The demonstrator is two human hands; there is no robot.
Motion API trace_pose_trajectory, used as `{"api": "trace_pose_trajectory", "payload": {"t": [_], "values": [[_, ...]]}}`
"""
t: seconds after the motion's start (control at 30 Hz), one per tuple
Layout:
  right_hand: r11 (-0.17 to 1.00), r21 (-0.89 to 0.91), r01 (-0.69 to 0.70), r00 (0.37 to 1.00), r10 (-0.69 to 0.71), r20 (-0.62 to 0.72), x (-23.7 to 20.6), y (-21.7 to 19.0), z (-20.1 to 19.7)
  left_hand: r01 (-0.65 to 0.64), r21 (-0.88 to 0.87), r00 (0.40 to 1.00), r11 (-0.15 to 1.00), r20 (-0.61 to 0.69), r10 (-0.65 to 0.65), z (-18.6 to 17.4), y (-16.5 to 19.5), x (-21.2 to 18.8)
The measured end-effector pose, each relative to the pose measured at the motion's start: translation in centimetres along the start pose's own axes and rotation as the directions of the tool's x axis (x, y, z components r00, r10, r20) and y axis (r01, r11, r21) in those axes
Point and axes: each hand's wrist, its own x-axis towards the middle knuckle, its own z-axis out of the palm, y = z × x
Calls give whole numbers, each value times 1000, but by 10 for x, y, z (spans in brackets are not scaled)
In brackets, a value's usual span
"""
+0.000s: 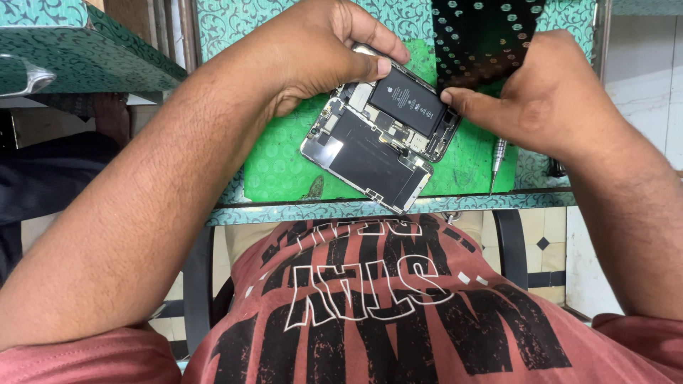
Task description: The person repairs a smartphone at a workbench. They pry open the phone's screen with a pry tool, unscrew internal components with a screwdriver, apply liquid from a small bottle onto the exposed battery area, and press a black adhesive film sheet onto the battery inside the phone body.
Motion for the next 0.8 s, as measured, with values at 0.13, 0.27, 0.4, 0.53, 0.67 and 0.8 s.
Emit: {"api": "trace_pose_trajectory", "payload": {"t": [0.13, 0.27, 0.4, 0.53, 0.67, 0.8], "values": [[993, -113, 20, 1000, -19, 10, 2, 3, 0, -27, 4, 1000, 1000, -7, 27, 3, -3, 3], [992, -116, 55, 998, -55, 5, 4, 5, -1, -33, -3, 999, 999, 0, 33, 3, -2, 1], [995, -98, -1, 999, 6, 54, 8, 6, -1, -8, -15, 1000, 1000, -11, 8, 3, -1, 1], [999, -43, 4, 998, -1, 62, 11, 5, 0, -16, -16, 1000, 1000, -11, 16, 1, -2, 3], [996, -7, 91, 996, -91, 12, 13, 3, 1, -38, -61, 999, 997, -13, 38, 1, -4, 4], [998, 68, 10, 999, -12, 32, 15, 2, 2, 0, -15, 1000, 1000, -8, 0, -1, -2, 2]]}}
